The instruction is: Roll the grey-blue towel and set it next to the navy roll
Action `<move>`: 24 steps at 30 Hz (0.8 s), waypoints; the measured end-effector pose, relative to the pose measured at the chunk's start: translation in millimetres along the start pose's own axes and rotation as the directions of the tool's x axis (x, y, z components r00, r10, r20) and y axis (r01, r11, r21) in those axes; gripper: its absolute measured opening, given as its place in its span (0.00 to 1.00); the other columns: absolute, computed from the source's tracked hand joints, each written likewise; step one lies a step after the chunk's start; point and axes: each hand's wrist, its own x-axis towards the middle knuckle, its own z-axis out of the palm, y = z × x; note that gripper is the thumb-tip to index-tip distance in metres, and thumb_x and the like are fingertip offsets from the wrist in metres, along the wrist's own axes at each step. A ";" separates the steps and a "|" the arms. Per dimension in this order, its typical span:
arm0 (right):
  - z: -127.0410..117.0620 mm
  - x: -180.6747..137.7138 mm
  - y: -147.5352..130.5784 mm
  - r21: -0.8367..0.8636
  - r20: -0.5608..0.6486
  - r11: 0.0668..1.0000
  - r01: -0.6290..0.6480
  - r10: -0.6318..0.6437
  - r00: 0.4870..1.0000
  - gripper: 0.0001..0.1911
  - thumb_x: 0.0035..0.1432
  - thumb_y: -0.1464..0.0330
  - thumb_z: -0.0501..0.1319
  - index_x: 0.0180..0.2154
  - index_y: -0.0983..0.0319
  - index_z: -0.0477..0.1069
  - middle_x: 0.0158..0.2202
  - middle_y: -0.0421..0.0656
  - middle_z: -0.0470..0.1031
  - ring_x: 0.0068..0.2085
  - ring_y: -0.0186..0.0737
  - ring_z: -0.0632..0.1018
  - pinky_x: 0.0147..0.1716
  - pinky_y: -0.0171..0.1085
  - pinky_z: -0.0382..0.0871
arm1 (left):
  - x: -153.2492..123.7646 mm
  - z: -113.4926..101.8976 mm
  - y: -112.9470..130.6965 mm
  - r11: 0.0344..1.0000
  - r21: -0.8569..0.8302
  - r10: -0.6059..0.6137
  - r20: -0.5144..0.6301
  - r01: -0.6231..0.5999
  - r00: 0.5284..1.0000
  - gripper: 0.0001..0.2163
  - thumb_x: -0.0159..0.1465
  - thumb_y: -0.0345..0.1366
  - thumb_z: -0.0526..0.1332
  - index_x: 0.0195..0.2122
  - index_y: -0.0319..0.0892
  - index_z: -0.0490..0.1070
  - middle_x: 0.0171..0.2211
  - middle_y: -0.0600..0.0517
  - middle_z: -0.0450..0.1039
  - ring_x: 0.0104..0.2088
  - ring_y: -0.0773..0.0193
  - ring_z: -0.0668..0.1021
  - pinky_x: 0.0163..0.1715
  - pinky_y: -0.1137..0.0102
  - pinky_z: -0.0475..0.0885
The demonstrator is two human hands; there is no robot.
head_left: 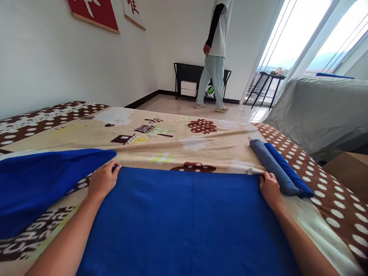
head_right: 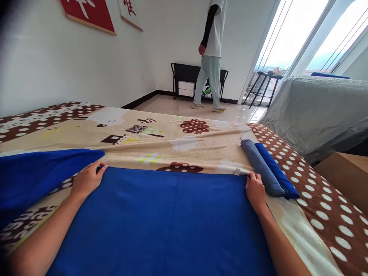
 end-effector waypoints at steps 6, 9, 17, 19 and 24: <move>-20.1 -5.0 -4.0 0.087 -0.068 0.996 0.019 -0.013 0.998 0.18 0.66 0.61 0.59 0.54 0.62 0.67 0.54 0.47 0.69 0.49 0.41 0.75 0.47 0.46 0.73 | -10.7 -26.3 15.4 0.998 -0.007 -0.070 -0.151 0.070 0.986 0.18 0.72 0.43 0.49 0.56 0.37 0.66 0.55 0.40 0.67 0.58 0.47 0.68 0.56 0.45 0.63; -39.5 -22.5 -29.4 0.133 -0.086 0.984 0.117 -0.106 0.991 0.20 0.67 0.63 0.57 0.57 0.63 0.65 0.61 0.51 0.63 0.57 0.47 0.71 0.54 0.52 0.69 | -26.0 -38.5 51.9 0.996 -0.060 0.054 -0.155 -0.064 0.986 0.21 0.72 0.37 0.42 0.57 0.34 0.66 0.57 0.36 0.66 0.61 0.44 0.66 0.60 0.47 0.57; -28.3 -104.5 -205.2 0.345 0.101 0.731 0.589 -0.652 0.751 0.24 0.67 0.59 0.57 0.61 0.58 0.63 0.64 0.47 0.63 0.62 0.47 0.67 0.62 0.55 0.60 | -86.7 13.5 247.8 0.807 -0.286 0.560 0.088 -0.517 0.824 0.24 0.70 0.44 0.53 0.66 0.43 0.57 0.68 0.43 0.58 0.65 0.54 0.65 0.65 0.53 0.58; -24.6 -104.5 -205.1 0.361 0.135 0.716 0.597 -0.674 0.726 0.25 0.67 0.58 0.57 0.62 0.58 0.62 0.65 0.48 0.62 0.63 0.48 0.66 0.63 0.56 0.58 | -87.2 20.7 246.3 0.803 -0.297 0.569 0.129 -0.516 0.812 0.25 0.70 0.47 0.55 0.65 0.44 0.59 0.68 0.44 0.58 0.65 0.52 0.65 0.64 0.48 0.57; -35.4 -64.9 -74.5 0.267 0.196 0.853 0.448 -0.503 0.842 0.27 0.70 0.56 0.48 0.65 0.60 0.59 0.67 0.49 0.59 0.68 0.47 0.59 0.66 0.54 0.51 | -59.2 9.9 110.2 0.930 -0.198 0.348 0.210 -0.309 0.914 0.26 0.71 0.50 0.47 0.68 0.51 0.56 0.70 0.48 0.55 0.69 0.54 0.57 0.67 0.49 0.49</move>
